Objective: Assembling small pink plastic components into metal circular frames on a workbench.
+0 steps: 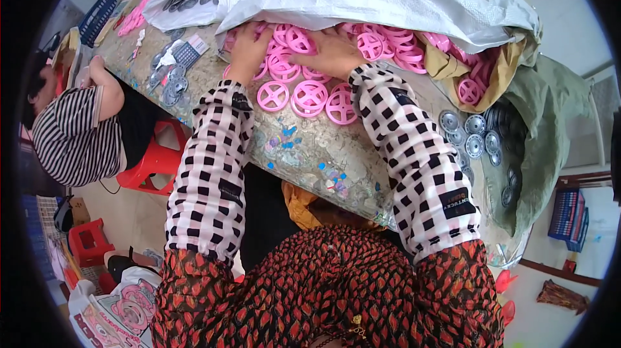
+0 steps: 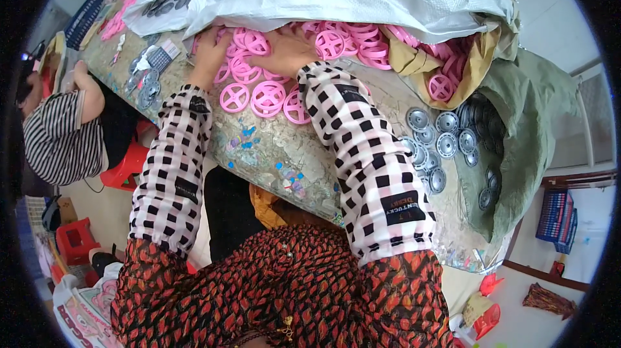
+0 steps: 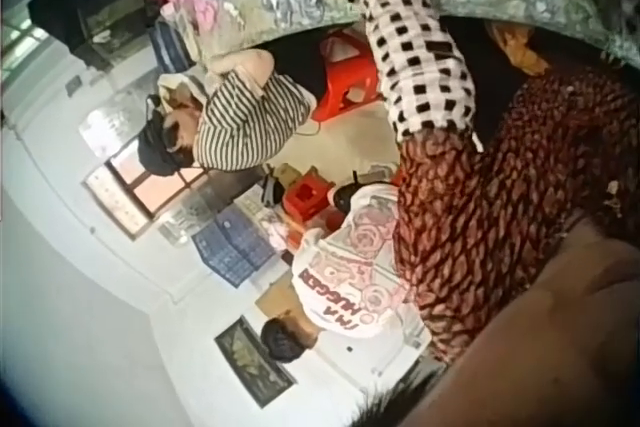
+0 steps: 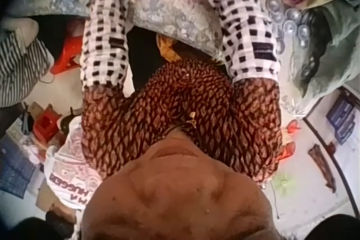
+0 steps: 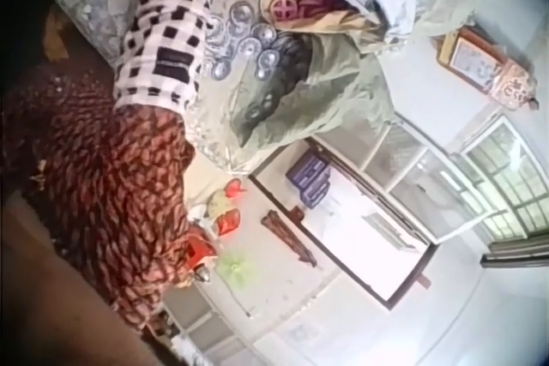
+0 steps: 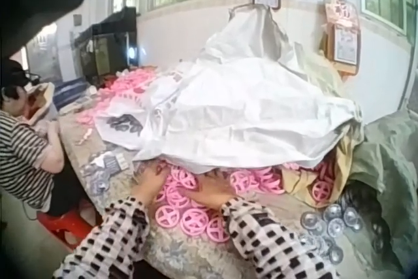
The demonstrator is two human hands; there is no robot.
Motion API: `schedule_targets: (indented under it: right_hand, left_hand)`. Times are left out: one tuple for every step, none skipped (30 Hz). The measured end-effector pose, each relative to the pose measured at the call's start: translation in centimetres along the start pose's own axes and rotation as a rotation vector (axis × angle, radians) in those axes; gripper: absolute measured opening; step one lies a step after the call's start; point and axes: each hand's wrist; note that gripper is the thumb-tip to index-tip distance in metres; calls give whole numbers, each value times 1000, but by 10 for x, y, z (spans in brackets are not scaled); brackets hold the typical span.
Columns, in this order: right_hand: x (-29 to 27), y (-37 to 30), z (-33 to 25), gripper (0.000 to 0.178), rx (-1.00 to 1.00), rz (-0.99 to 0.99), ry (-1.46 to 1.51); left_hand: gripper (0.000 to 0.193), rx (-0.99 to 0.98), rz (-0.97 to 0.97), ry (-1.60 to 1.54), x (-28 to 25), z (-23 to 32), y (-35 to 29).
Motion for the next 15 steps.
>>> schedule_targets:
  right_hand:
    - [-2,-3,2,99,4,-60,29]
    - [-1,-8,2,97,1,-123,62]
    - [-1,-19,1,87,20,-78,58]
    - [1,-24,6,87,18,-87,62]
    - [3,-33,21,80,-27,-79,15]
    - [6,-41,30,74,-81,-77,-28]
    - [-1,-58,30,67,-48,8,-99]
    - [-5,-68,33,66,-44,53,-150]
    - [-9,-78,39,65,-74,70,-167]
    - [-12,-87,44,63,-104,88,-184]
    - [-15,-97,44,63,-99,89,-187]
    - [-18,-108,43,62,-109,180,-170]
    - [-22,-117,44,61,-119,272,-153]
    - [-24,-124,45,61,-110,282,-158]
    - [-23,-131,46,59,-43,264,-175]
  left_hand:
    - [58,6,1,46,7,4,-6]
    - [58,10,5,97,9,3,-11]
    - [57,-57,-122,30,10,1,-9]
    - [57,-66,-124,34,11,-1,-19]
    - [55,34,-109,34,17,19,-32]
    - [53,127,-88,39,17,39,-46]
    - [50,117,-184,95,15,58,-53]
    - [50,112,-189,93,15,66,-60]
    - [50,198,-203,158,14,73,-66]
    - [51,286,-215,223,13,80,-74]
    - [51,286,-242,238,13,87,-80]
    - [51,292,-244,232,11,92,-87]
    - [50,332,-247,241,9,96,-95]
    - [49,378,-252,250,5,104,-101]
    - [47,292,-360,210,-1,116,-105]
Point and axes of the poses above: each hand's wrist, its own y-axis towards the middle knuckle, its own x-axis out of the palm, z = x × y, and after that the axes turned 10 degrees about z, right-handed
